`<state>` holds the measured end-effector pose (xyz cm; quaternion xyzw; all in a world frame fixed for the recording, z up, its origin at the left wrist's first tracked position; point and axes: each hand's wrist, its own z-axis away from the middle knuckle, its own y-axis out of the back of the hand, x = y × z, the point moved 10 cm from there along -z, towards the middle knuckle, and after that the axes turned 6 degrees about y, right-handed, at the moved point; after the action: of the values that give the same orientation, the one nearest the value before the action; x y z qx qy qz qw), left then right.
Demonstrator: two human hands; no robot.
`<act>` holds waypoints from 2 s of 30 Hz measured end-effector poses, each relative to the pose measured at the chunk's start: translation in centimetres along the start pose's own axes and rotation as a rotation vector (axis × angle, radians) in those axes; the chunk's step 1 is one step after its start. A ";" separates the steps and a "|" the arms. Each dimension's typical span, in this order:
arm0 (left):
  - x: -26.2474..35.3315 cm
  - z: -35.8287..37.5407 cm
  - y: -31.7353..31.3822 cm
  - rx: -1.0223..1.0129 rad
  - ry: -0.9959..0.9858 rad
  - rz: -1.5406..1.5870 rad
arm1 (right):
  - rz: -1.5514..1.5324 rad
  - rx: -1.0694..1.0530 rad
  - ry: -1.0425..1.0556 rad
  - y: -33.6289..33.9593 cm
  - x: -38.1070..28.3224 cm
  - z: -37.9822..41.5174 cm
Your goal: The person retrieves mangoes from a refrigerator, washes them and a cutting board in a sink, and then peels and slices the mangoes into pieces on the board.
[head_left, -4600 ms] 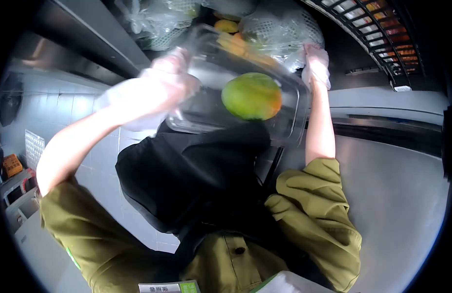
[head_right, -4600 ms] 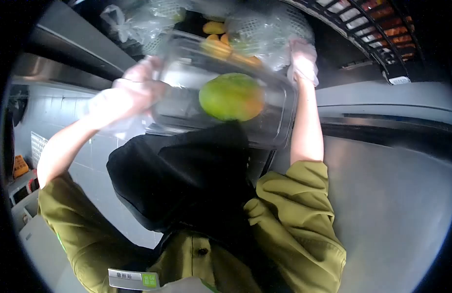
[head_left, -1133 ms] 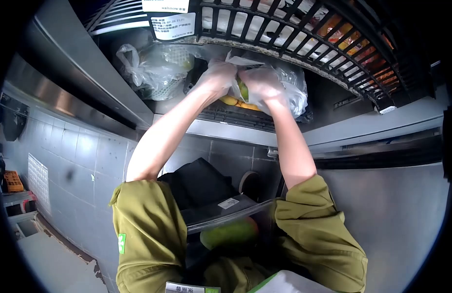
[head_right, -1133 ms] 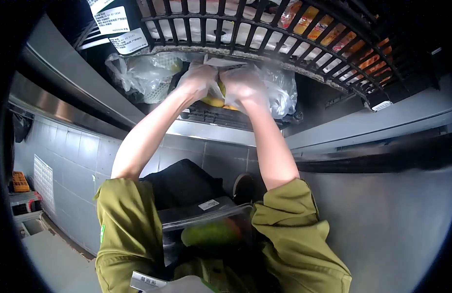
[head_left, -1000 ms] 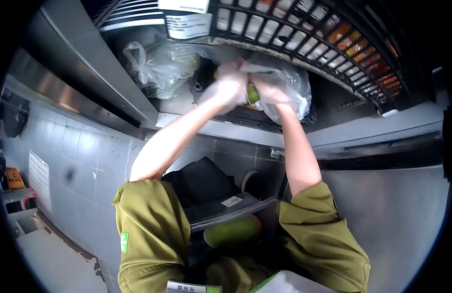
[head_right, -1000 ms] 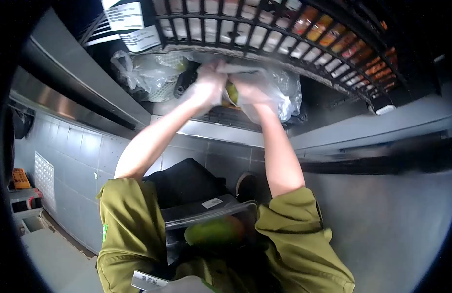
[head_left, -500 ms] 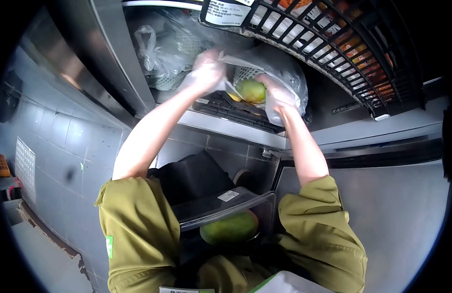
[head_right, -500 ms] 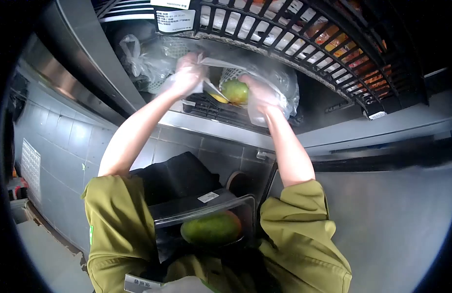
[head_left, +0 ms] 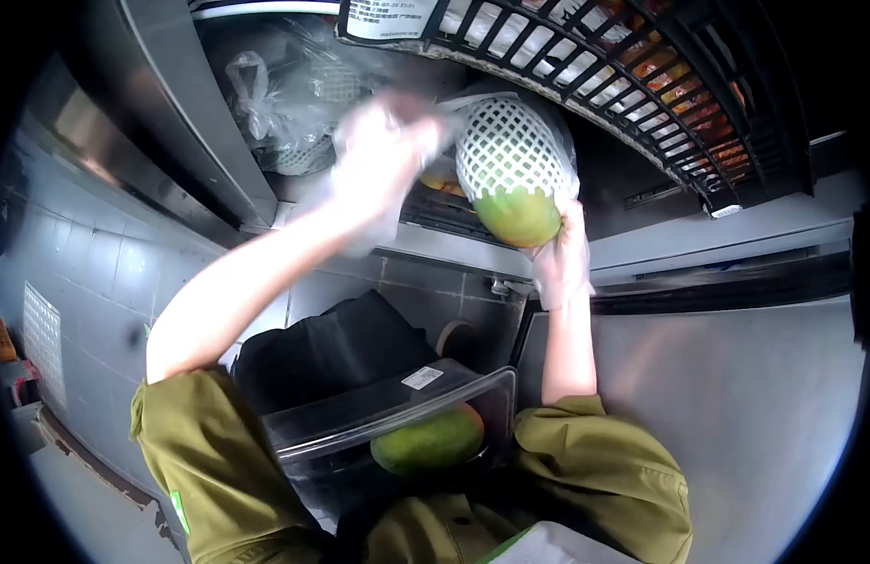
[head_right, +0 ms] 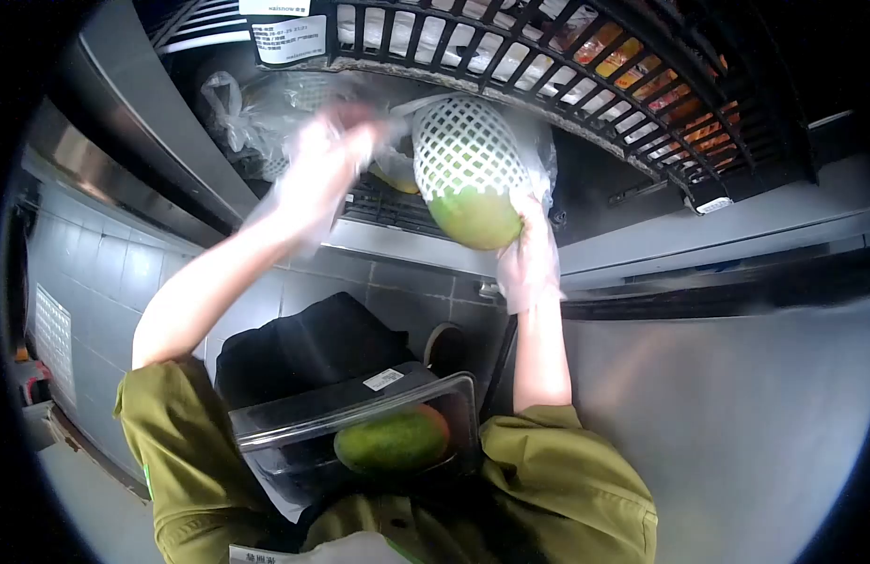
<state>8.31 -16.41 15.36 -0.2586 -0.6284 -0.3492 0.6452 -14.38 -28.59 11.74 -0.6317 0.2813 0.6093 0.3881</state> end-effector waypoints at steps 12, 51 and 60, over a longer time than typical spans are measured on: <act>-5.4 4.6 -3.4 -0.099 0.565 0.672 | -0.433 -0.321 -0.217 -10.1 2.2 3.6; -0.2 18.5 4.7 -0.875 0.261 -0.702 | -0.160 -0.646 0.039 -9.4 -3.0 7.9; -3.3 21.1 4.7 -0.664 -0.033 -0.406 | 0.260 -1.431 -0.063 -20.8 -5.6 19.4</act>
<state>-1.26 3.24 14.19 -0.3292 -0.5300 -0.6498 0.4341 -8.43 -1.87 21.17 -0.6743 -0.1245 0.7032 -0.1879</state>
